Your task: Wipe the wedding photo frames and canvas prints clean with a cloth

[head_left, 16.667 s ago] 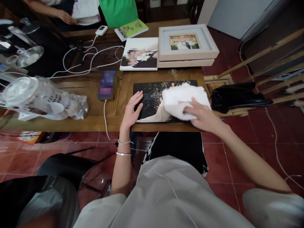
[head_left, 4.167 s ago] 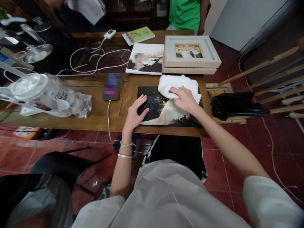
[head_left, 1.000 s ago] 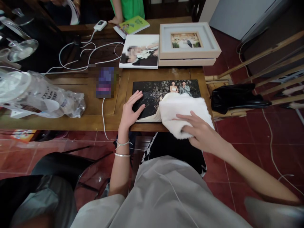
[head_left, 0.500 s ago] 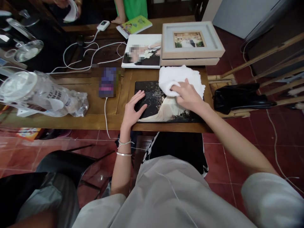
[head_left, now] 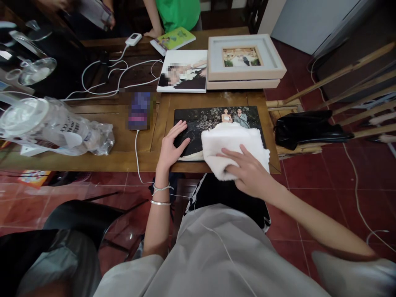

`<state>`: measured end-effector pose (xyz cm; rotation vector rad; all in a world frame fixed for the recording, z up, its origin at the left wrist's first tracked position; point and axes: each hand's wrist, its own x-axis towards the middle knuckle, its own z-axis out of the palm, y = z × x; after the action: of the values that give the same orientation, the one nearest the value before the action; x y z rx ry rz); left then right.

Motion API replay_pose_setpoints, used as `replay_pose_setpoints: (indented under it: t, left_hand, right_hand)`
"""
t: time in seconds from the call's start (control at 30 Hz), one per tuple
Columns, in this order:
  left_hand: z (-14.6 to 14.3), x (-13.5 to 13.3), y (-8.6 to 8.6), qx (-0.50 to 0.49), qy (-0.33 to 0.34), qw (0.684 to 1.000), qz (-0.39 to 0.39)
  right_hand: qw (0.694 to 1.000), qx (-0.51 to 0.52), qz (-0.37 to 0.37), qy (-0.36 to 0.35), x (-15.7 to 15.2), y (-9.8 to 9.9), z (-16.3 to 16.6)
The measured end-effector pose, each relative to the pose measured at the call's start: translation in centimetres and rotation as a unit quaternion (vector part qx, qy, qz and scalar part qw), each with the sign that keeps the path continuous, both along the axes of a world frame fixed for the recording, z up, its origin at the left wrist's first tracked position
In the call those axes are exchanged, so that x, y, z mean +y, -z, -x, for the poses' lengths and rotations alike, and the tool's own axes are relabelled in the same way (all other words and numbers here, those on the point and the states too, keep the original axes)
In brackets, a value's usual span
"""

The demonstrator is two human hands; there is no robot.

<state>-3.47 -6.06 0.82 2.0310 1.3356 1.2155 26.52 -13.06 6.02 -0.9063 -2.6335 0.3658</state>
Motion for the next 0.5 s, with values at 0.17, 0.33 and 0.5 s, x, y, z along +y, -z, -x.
replay_pose_setpoints:
  t: [0.17,0.33,0.5]
  left_hand:
    - [0.0,0.0,0.0,-0.010,0.008,1.000,-0.002]
    - [0.0,-0.1,0.0,-0.014,0.006,1.000,0.002]
    - [0.0,-0.1,0.1,-0.011,0.004,1.000,0.001]
  right_hand:
    - [0.997,-0.028,0.025,0.063,9.2,-0.2,2.1]
    - [0.993,-0.051,0.021,0.103,15.1,-0.9,4.2]
    - [0.989,-0.081,0.020,0.121,10.4,-0.1,4.9]
